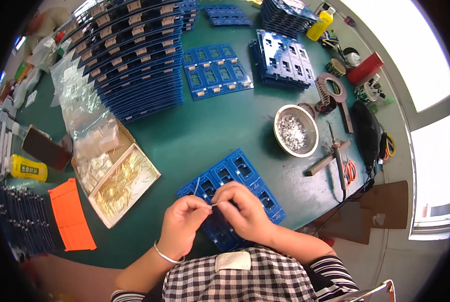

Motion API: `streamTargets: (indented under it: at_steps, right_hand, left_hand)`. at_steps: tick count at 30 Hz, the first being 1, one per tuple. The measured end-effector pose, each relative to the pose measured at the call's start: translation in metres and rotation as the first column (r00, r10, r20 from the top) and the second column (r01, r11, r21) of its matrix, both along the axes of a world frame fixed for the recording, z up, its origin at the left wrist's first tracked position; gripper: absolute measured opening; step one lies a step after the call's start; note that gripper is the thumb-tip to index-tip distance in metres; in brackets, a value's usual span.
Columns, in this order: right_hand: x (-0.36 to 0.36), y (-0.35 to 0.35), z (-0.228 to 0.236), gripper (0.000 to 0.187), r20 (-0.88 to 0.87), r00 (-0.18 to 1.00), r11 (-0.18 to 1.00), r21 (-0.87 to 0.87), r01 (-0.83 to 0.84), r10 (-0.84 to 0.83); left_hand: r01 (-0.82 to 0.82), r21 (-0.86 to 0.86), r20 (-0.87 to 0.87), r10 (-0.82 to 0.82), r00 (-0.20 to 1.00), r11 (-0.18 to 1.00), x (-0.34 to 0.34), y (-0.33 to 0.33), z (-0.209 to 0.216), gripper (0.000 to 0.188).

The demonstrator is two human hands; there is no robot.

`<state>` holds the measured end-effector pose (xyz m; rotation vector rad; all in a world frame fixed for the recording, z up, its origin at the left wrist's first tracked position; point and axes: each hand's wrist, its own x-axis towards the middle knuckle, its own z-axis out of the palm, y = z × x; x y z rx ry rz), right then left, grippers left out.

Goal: The person assembles electronic components onto blue printed circuit boards, then solders them in place with a soldering iron.

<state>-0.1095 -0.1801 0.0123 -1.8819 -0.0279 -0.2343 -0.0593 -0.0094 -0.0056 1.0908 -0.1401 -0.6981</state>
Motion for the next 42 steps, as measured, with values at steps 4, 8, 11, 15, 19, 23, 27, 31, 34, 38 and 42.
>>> streamTargets:
  at_steps: [4, 8, 11, 15, 19, 23, 27, 31, 34, 38, 42]
  right_hand:
    - [0.016, -0.062, 0.004, 0.005, 0.066, 0.983, 0.917, -0.354, 0.183, -0.17]
    - [0.023, -0.088, -0.001, 0.007, -0.217, 0.955, 0.957, -0.249, 0.148, -0.204]
    - [0.028, -0.084, -0.001, 0.007, -0.165, 0.972, 0.952, -0.284, 0.116, -0.167]
    - [0.028, -0.081, -0.004, 0.005, -0.198, 0.961, 0.938, -0.322, 0.124, -0.195]
    - [0.028, -0.079, -0.008, 0.005, -0.171, 0.963, 0.919, -0.37, 0.134, -0.209]
    - [0.029, -0.078, -0.006, 0.005, -0.167, 0.961, 0.9, -0.413, 0.137, -0.222]
    - [0.031, -0.08, -0.009, 0.005, -0.18, 0.959, 0.902, -0.413, 0.128, -0.219]
    - [0.03, -0.081, -0.012, 0.006, -0.177, 0.956, 0.913, -0.379, 0.153, -0.234]
    - [0.028, -0.08, -0.015, 0.006, -0.155, 0.957, 0.911, -0.373, 0.175, -0.247]
    - [0.029, -0.08, -0.017, 0.006, -0.137, 0.956, 0.906, -0.377, 0.193, -0.26]
    - [0.033, -0.083, -0.016, 0.005, -0.13, 0.96, 0.897, -0.405, 0.178, -0.249]
  left_hand:
    - [-0.236, -0.099, -0.117, 0.224, 0.968, 0.967, 0.02, 0.044, 0.009, 0.023]
    - [-0.573, -0.089, -0.206, 0.548, 0.811, 0.815, 0.046, 0.127, 0.002, 0.026]
    - [-0.739, -0.067, -0.181, 0.72, 0.67, 0.671, 0.052, 0.197, -0.004, 0.029]
    - [-0.853, -0.039, 0.16, 0.846, 0.508, 0.52, 0.06, 0.245, 0.024, 0.033]
    - [-0.78, 0.106, 0.339, 0.715, 0.612, 0.617, 0.048, 0.214, 0.022, 0.027]
    - [-0.292, 0.592, 0.655, -0.238, 0.718, 0.751, 0.012, 0.108, 0.019, 0.021]
    - [-0.224, 0.576, 0.818, -0.556, 0.149, 0.786, -0.008, 0.055, 0.0, 0.04]
    - [-0.178, 0.609, 0.786, -0.619, 0.002, 0.773, -0.009, 0.037, -0.003, 0.038]
    - [-0.176, 0.589, 0.8, -0.599, -0.01, 0.789, -0.014, 0.031, -0.012, 0.034]
    - [-0.179, 0.579, 0.807, -0.59, -0.012, 0.796, -0.019, 0.025, -0.014, 0.031]
    - [-0.181, 0.568, 0.815, -0.58, -0.014, 0.803, -0.024, 0.017, -0.014, 0.028]
